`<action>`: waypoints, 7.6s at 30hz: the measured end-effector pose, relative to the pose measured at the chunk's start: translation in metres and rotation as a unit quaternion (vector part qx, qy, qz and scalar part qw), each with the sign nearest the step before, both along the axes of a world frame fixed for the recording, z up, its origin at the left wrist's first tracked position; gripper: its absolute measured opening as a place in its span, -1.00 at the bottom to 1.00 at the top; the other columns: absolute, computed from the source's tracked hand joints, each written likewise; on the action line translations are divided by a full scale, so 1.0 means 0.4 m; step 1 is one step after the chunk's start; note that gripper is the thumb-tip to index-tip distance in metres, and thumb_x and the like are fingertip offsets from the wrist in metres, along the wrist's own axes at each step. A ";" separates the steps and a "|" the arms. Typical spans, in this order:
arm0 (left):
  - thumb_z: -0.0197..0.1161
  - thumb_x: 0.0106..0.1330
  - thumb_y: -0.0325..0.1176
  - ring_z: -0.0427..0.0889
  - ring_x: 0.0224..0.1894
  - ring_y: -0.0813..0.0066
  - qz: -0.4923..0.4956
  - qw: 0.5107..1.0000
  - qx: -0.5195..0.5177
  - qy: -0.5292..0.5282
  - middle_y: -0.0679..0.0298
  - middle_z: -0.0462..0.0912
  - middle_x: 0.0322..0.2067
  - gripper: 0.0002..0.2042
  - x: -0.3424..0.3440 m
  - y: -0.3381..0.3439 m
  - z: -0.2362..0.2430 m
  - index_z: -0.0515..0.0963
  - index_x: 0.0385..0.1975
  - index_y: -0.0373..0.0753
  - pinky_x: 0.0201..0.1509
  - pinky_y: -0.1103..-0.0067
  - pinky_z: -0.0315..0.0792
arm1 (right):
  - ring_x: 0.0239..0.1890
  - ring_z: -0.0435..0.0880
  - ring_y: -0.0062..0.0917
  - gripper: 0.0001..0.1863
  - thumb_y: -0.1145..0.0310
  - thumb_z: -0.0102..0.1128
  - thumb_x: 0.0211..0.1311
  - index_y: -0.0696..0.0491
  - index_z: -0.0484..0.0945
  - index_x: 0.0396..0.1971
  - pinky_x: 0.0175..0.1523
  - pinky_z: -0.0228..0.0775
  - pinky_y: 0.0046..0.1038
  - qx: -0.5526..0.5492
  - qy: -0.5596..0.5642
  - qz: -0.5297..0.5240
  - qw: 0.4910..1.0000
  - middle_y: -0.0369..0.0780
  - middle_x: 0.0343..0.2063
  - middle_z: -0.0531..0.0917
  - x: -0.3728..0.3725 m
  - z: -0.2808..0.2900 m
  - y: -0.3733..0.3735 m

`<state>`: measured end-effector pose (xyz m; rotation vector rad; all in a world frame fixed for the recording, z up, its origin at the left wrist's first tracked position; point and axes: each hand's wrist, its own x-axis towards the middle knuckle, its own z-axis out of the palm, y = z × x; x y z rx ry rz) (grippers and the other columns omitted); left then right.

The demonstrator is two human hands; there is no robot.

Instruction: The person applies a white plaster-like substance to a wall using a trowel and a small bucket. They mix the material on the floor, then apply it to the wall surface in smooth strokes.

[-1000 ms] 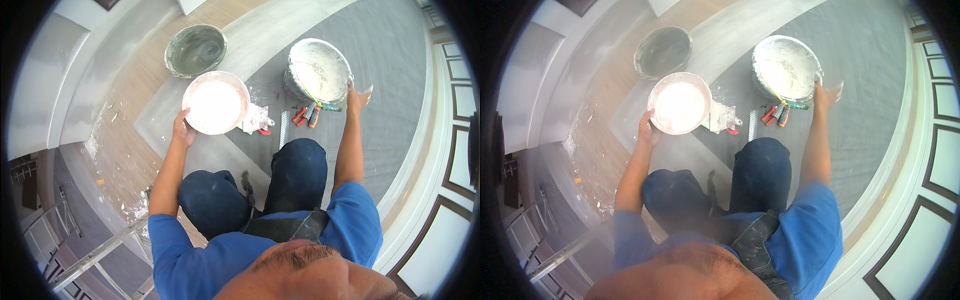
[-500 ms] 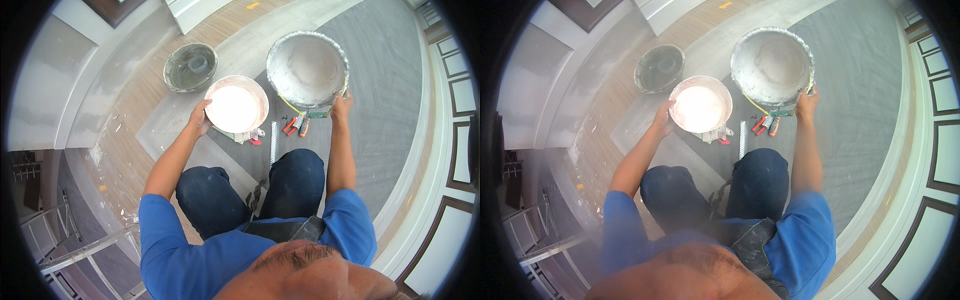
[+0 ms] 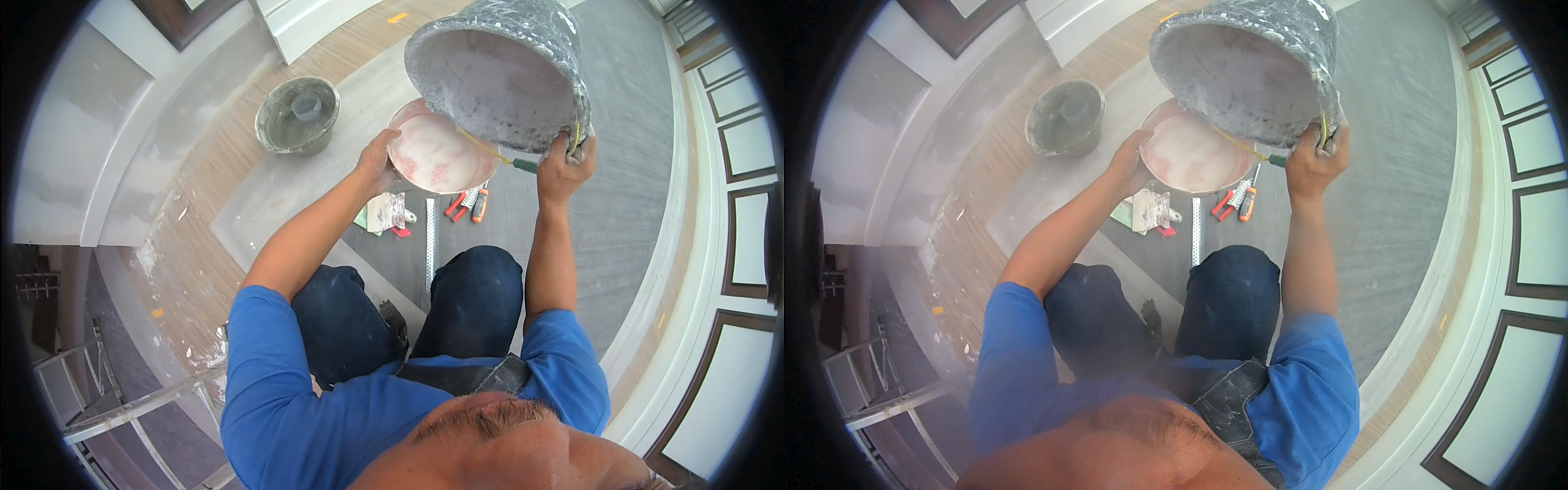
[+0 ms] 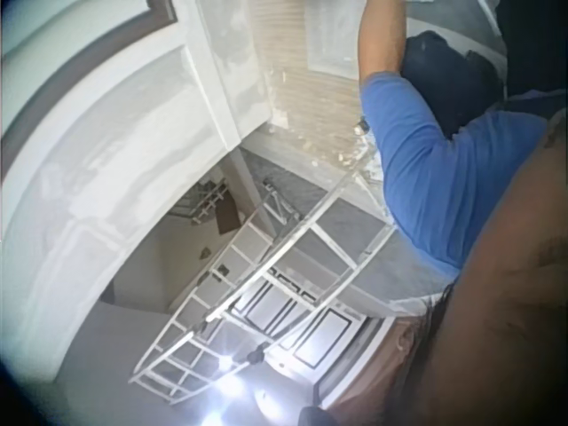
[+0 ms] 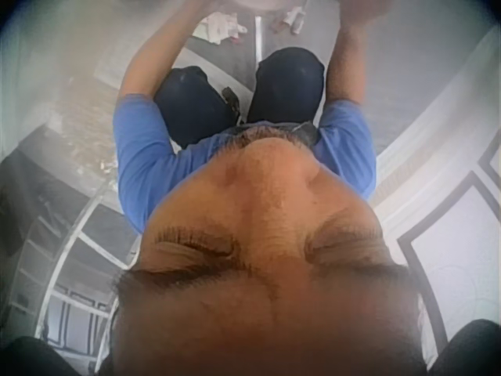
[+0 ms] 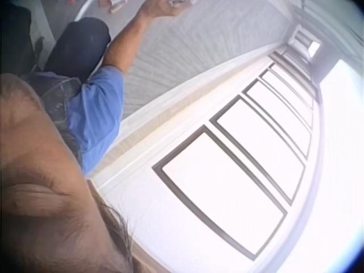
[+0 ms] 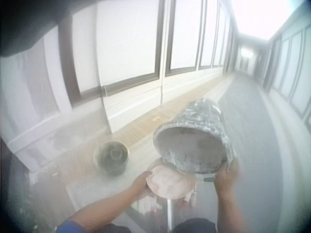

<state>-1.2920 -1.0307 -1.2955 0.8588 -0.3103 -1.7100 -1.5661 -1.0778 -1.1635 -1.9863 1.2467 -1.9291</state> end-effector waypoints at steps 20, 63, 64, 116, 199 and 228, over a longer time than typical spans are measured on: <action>0.10 0.39 -0.07 0.61 -0.05 0.17 0.073 0.997 -0.001 -0.032 0.00 0.55 0.02 -0.44 -0.009 0.034 0.070 0.36 0.22 -0.40 -0.03 0.24 0.54 | 0.32 0.44 0.02 -0.48 0.83 -0.03 0.11 0.39 0.39 0.15 0.35 0.35 -0.13 -0.226 0.107 0.082 0.965 0.28 0.22 0.43 0.044 0.018 0.062; 0.11 0.43 -0.01 0.64 -0.16 0.34 0.159 0.983 0.009 -0.086 0.26 0.66 -0.11 -0.61 0.066 0.061 0.187 0.54 0.06 -0.13 -0.12 0.26 0.54 | 0.14 0.61 0.05 -0.35 0.50 0.55 0.02 0.12 0.41 0.11 0.05 0.65 -0.21 -0.354 0.210 0.056 0.910 0.18 0.16 0.53 0.107 0.116 0.059; 0.11 0.43 -0.01 0.64 -0.16 0.35 0.163 0.983 0.002 -0.081 0.26 0.67 -0.11 -0.62 0.070 0.056 0.181 0.55 0.05 -0.14 -0.12 0.26 0.54 | 0.19 0.57 0.05 -0.36 0.48 0.55 0.03 0.12 0.41 0.11 0.08 0.64 -0.19 -0.365 0.194 0.056 0.909 0.18 0.15 0.54 0.109 0.122 0.057; 0.15 0.38 -0.04 0.60 -0.01 0.16 0.168 0.983 -0.033 -0.063 0.03 0.55 0.07 -0.41 0.099 0.041 0.142 0.37 0.27 -0.34 0.04 0.24 0.50 | -0.20 0.63 -0.48 -0.76 0.70 0.15 0.19 0.30 0.54 -0.12 -0.05 0.45 -0.49 -0.055 -0.163 0.034 0.985 -0.17 -0.22 0.63 0.142 0.206 -0.014; -0.27 0.58 -0.38 0.73 -0.09 0.08 0.111 0.971 0.213 0.016 -0.17 0.62 -0.02 -0.60 0.067 -0.116 -0.315 0.35 0.14 -0.61 0.04 0.19 0.66 | 0.52 0.00 -0.01 -0.11 -0.30 -0.47 0.50 -0.06 -0.49 0.53 0.56 -0.18 -0.05 0.359 -0.320 0.374 0.793 0.11 0.50 -0.03 0.088 -0.551 -0.490; -0.21 0.43 -0.45 0.71 -0.22 -0.11 0.213 0.968 0.076 -0.105 -0.28 0.58 -0.16 -0.65 -0.015 -0.114 -0.008 0.39 -0.13 -0.72 -0.09 0.03 0.66 | 0.55 -0.10 0.01 0.38 -0.56 0.16 -0.01 -0.02 -0.37 0.54 0.55 -0.16 -0.01 0.381 -0.025 0.411 0.828 0.10 0.52 -0.15 -0.151 -0.430 -0.242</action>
